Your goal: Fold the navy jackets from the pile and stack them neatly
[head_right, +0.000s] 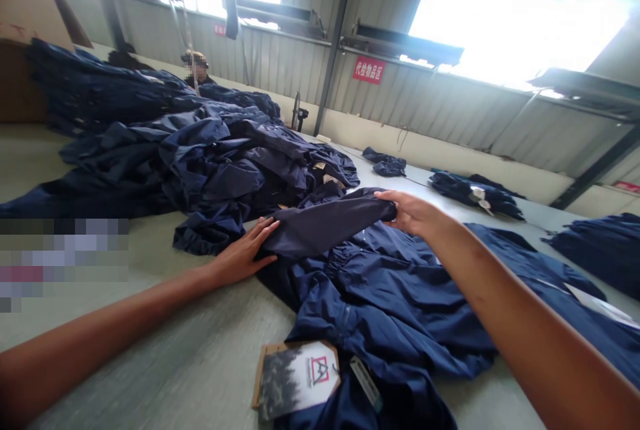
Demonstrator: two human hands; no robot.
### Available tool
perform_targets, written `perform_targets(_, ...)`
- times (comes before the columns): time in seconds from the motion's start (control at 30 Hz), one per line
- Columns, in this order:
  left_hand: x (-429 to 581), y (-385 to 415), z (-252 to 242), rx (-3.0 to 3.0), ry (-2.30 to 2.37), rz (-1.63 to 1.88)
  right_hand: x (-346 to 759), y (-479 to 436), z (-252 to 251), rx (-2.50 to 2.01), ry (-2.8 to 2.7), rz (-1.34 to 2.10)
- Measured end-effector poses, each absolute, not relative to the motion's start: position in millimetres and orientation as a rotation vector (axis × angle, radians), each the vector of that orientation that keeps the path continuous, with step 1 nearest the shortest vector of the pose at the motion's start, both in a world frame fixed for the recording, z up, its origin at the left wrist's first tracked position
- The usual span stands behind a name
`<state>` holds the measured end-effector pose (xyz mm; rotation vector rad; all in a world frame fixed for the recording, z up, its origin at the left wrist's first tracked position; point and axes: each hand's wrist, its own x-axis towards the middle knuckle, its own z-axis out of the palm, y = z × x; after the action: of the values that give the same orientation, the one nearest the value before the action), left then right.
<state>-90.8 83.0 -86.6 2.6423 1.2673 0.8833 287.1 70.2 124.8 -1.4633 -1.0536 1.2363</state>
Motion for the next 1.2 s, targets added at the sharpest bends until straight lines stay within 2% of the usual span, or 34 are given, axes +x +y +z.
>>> perform_targets(0.13,-92.2,89.1,-95.1,2.575,1.276,0.969,308.9,66.9,151.9,-1.269,-1.058,1.219)
perform_targets(0.23,-94.0,92.8,-97.6,2.563,1.224,1.003,337.6,63.6,175.3,-1.149,-1.024,1.079)
perform_targets(0.47,-92.5,84.3,-80.3,2.661,0.975,0.923,396.6,36.9,195.5,-1.389,-0.887,0.749)
perform_targets(0.63,-90.3,80.6,-71.8,2.772,0.848,0.606,428.4,16.8,145.0,-1.581,-0.863,0.631)
perform_targets(0.9,-113.9,88.8,-40.6,2.685,0.757,0.304,491.9,-18.3,-9.7,-1.927,-1.325,0.329)
perform_targets(0.97,-110.7,93.5,-24.9,2.685,0.808,0.303,486.7,-29.3,-24.6,-2.026,-1.407,0.171)
perform_targets(1.07,-81.2,102.8,-5.5,2.714,0.907,0.511,459.3,-40.0,-21.5,-2.093,-1.71,-0.286)
perform_targets(1.2,-18.4,112.2,-11.3,2.821,0.93,0.579,422.7,-38.4,-17.2,-1.796,-2.176,-0.522)
